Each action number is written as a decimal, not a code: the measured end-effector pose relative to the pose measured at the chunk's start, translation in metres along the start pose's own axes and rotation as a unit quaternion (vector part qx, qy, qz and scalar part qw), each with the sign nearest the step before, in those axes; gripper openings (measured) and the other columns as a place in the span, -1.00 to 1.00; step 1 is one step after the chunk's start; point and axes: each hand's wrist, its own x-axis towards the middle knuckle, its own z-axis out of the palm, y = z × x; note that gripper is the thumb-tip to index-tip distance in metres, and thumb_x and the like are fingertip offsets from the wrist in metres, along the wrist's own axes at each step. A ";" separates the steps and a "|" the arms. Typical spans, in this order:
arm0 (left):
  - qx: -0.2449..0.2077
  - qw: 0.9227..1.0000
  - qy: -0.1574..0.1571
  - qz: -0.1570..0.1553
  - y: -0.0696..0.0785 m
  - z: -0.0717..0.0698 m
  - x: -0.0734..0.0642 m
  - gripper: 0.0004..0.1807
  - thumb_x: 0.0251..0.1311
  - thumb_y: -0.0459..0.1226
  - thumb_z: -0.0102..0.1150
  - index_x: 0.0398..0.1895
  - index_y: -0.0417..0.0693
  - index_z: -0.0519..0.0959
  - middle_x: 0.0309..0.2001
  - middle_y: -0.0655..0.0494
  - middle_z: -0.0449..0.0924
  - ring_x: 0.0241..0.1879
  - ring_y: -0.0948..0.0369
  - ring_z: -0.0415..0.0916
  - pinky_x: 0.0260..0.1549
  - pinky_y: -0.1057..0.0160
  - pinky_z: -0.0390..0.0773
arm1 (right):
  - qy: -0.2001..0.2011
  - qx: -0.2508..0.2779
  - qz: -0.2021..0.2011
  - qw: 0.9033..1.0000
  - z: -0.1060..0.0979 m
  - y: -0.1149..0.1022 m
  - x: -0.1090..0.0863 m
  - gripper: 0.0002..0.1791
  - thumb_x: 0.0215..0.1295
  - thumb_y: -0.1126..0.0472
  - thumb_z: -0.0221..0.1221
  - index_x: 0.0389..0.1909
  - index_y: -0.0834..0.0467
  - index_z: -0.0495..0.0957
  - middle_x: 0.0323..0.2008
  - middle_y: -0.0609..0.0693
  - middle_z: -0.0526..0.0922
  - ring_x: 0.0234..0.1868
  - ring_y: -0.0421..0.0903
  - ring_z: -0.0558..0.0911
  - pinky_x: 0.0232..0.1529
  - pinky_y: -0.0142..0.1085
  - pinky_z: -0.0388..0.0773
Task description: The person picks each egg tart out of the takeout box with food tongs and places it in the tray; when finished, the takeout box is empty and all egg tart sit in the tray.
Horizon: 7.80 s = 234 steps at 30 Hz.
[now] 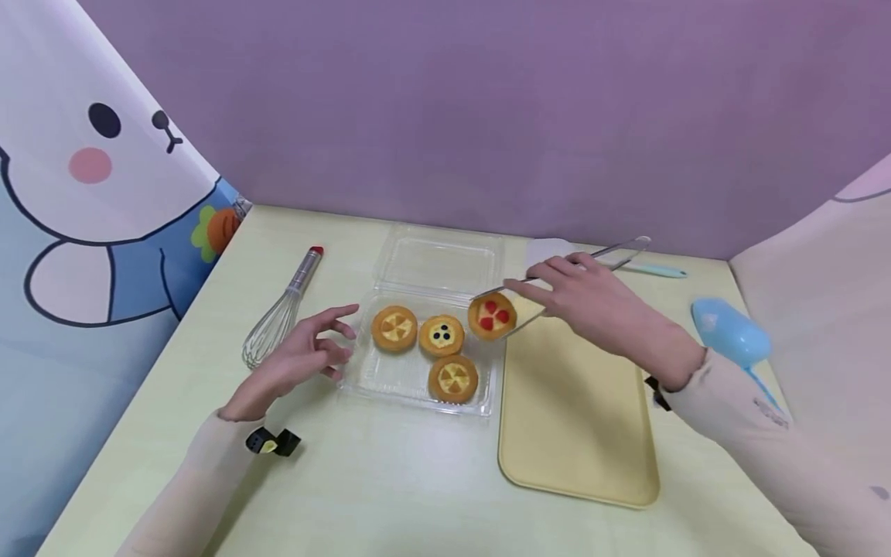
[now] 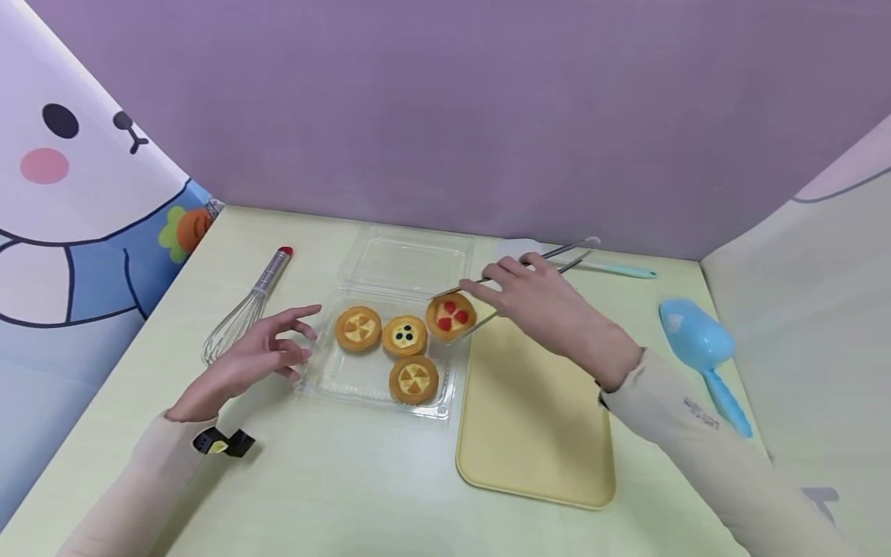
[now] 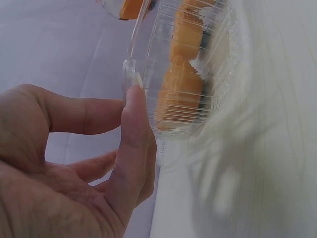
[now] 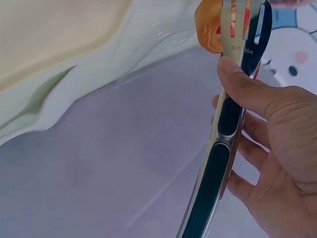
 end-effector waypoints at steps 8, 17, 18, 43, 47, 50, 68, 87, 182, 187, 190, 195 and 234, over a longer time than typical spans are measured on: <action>0.007 1.000 0.005 -0.001 0.000 -0.002 -0.001 -0.09 0.23 -0.58 0.11 0.66 -0.10 0.09 0.19 -0.34 0.36 -0.33 0.19 0.58 -0.37 0.19 0.79 | -0.004 0.016 0.051 0.999 0.019 0.030 -0.026 -0.24 0.19 0.24 0.46 0.44 -0.04 0.46 0.17 0.09 0.65 0.22 0.16 0.59 0.16 0.13 0.59; 0.003 1.000 -0.001 0.004 0.001 0.001 -0.002 -0.08 0.21 -0.60 0.07 0.67 -0.13 0.08 0.20 -0.39 0.34 -0.31 0.14 0.60 -0.38 0.19 0.79 | -0.034 0.048 0.068 0.996 0.052 0.041 -0.040 -0.23 0.17 0.23 0.48 0.44 0.00 0.48 0.13 0.10 0.65 0.19 0.15 0.59 0.08 0.12 0.57; 0.003 1.000 0.000 0.005 0.001 0.001 -0.002 -0.08 0.20 -0.61 0.07 0.67 -0.13 0.08 0.20 -0.39 0.34 -0.30 0.13 0.60 -0.38 0.19 0.79 | -0.037 0.049 0.069 0.996 0.054 0.042 -0.040 -0.23 0.17 0.23 0.48 0.44 0.00 0.48 0.13 0.10 0.65 0.20 0.15 0.58 0.09 0.13 0.57; 0.000 1.000 -0.001 0.003 0.002 0.001 -0.002 -0.09 0.21 -0.59 0.09 0.66 -0.14 0.08 0.19 -0.38 0.33 -0.32 0.15 0.57 -0.38 0.18 0.79 | -0.047 0.065 0.087 0.993 0.069 0.042 -0.038 -0.17 0.12 0.22 0.52 0.46 0.06 0.46 0.12 0.14 0.68 0.22 0.21 0.60 0.22 0.20 0.56; -0.003 1.000 -0.002 0.006 0.001 0.002 -0.002 -0.09 0.21 -0.60 0.08 0.66 -0.15 0.08 0.19 -0.39 0.33 -0.32 0.15 0.57 -0.39 0.18 0.79 | -0.045 0.063 0.092 0.993 0.073 0.041 -0.039 -0.19 0.11 0.21 0.52 0.43 0.05 0.49 0.11 0.14 0.69 0.20 0.20 0.61 0.18 0.20 0.57; -0.002 1.000 -0.003 0.006 0.001 0.002 -0.002 -0.09 0.20 -0.60 0.08 0.66 -0.15 0.08 0.18 -0.38 0.33 -0.32 0.15 0.57 -0.39 0.18 0.79 | -0.042 0.065 0.095 0.992 0.073 0.040 -0.039 -0.19 0.10 0.21 0.52 0.43 0.05 0.49 0.10 0.13 0.69 0.18 0.19 0.61 0.16 0.19 0.58; 0.003 1.000 0.001 0.005 0.000 0.000 -0.001 -0.08 0.20 -0.59 0.08 0.67 -0.11 0.09 0.18 -0.33 0.35 -0.31 0.16 0.57 -0.37 0.18 0.79 | -0.008 0.119 0.098 0.988 0.042 0.027 -0.037 -0.14 0.16 0.23 0.50 0.50 0.06 0.39 0.19 0.11 0.64 0.32 0.21 0.56 0.24 0.26 0.53; 0.001 1.000 0.005 -0.001 -0.001 0.002 -0.001 -0.09 0.23 -0.59 0.10 0.67 -0.10 0.09 0.17 -0.32 0.37 -0.32 0.16 0.57 -0.38 0.19 0.79 | -0.022 0.104 0.003 0.994 0.027 -0.051 0.055 -0.14 0.30 -0.04 0.42 0.56 0.09 0.32 0.11 0.02 0.66 0.04 0.00 0.64 -0.19 -0.15 0.63; 0.009 1.000 0.004 0.014 0.000 0.003 0.003 -0.10 0.22 -0.60 0.08 0.66 -0.13 0.10 0.16 -0.33 0.36 -0.32 0.10 0.58 -0.38 0.18 0.79 | 0.091 0.065 0.045 0.993 0.039 -0.071 0.034 -0.26 0.33 -0.03 0.39 0.49 0.01 0.40 0.08 0.00 0.67 -0.02 0.03 0.66 -0.18 -0.14 0.64; 0.006 1.000 0.005 0.010 -0.002 0.002 0.002 -0.13 0.25 -0.58 0.08 0.65 -0.14 0.10 0.16 -0.35 0.35 -0.31 0.08 0.60 -0.38 0.16 0.80 | 0.084 0.096 0.099 0.987 0.038 -0.049 0.003 -0.24 0.31 0.03 0.40 0.51 0.05 0.39 0.10 0.02 0.68 0.03 0.07 0.65 -0.11 -0.04 0.65; 0.008 1.000 0.009 0.004 -0.003 0.002 0.001 -0.13 0.24 -0.59 0.04 0.65 -0.13 0.11 0.17 -0.35 0.34 -0.30 0.06 0.61 -0.38 0.16 0.80 | 0.082 0.103 0.128 0.983 0.041 -0.037 -0.017 -0.22 0.31 0.04 0.41 0.51 0.05 0.38 0.11 0.05 0.69 0.04 0.10 0.65 -0.13 -0.02 0.64; 0.007 1.000 0.010 0.006 -0.004 0.002 0.001 -0.14 0.25 -0.58 0.07 0.64 -0.14 0.12 0.17 -0.35 0.34 -0.27 0.08 0.62 -0.39 0.15 0.81 | 0.099 0.102 0.169 0.975 0.047 -0.017 -0.054 -0.24 0.26 0.08 0.43 0.47 0.10 0.44 0.08 0.11 0.71 0.01 0.15 0.65 -0.24 0.02 0.61; 0.002 1.000 0.011 0.025 -0.013 -0.006 -0.011 -0.11 0.28 -0.54 0.18 0.66 -0.14 0.08 0.06 -0.07 0.42 -0.30 0.26 0.63 -0.42 0.19 0.79 | 0.054 0.106 0.256 0.959 0.101 0.022 -0.140 -0.31 0.18 0.11 0.49 0.34 0.16 0.55 -0.11 0.17 0.76 -0.28 0.13 0.68 -0.52 -0.10 0.54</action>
